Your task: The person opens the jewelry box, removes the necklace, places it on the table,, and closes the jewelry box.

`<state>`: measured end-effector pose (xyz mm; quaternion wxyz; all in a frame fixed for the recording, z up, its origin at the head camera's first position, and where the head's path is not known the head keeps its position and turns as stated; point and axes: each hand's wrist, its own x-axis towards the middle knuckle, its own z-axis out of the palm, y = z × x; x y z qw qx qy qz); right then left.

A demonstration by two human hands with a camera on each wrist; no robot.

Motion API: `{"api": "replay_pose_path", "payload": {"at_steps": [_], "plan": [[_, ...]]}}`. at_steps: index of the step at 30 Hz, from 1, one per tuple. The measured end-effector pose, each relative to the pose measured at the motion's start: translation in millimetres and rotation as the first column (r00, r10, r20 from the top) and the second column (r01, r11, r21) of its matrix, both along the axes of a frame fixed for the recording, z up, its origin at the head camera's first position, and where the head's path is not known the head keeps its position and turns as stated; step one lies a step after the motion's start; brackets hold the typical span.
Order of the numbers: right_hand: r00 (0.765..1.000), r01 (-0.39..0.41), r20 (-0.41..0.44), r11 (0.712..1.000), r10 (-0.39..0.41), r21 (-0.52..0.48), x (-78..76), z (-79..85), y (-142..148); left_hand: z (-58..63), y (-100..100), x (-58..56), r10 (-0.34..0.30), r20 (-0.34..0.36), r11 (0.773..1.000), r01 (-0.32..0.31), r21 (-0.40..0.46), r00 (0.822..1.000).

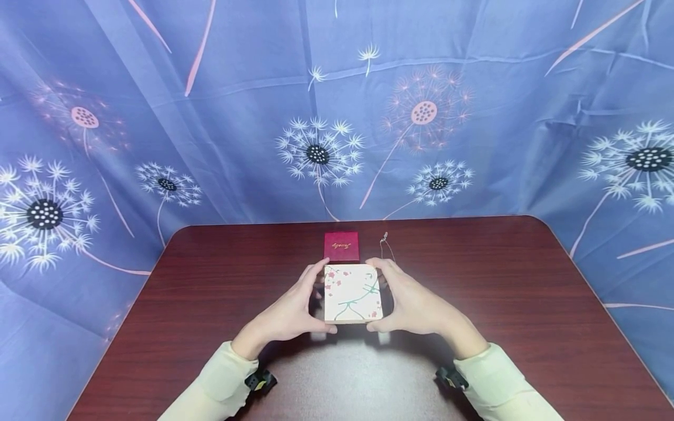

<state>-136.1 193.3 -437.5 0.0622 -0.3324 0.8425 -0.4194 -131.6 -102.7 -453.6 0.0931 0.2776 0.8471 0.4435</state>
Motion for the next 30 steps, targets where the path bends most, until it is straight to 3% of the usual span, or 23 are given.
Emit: {"api": "replay_pose_path", "payload": {"at_steps": [12,19,30], "plan": [[1.0,0.014,-0.005,1.0,-0.014,0.004,0.1,1.6,-1,-0.5,-1,-0.5,0.0,0.027,1.0,-0.001,0.027,1.0],[0.998,0.03,-0.056,0.996,-0.025,0.083,1.1,6.5,-2,-0.6,-3,-1.3,-0.013,0.016,0.999,0.012,0.046,1.0],[0.996,0.029,-0.087,0.996,-0.022,0.079,1.2,10.3,-6,-0.4,-1,-0.4,-0.021,0.011,0.998,0.02,0.053,1.0]]}}
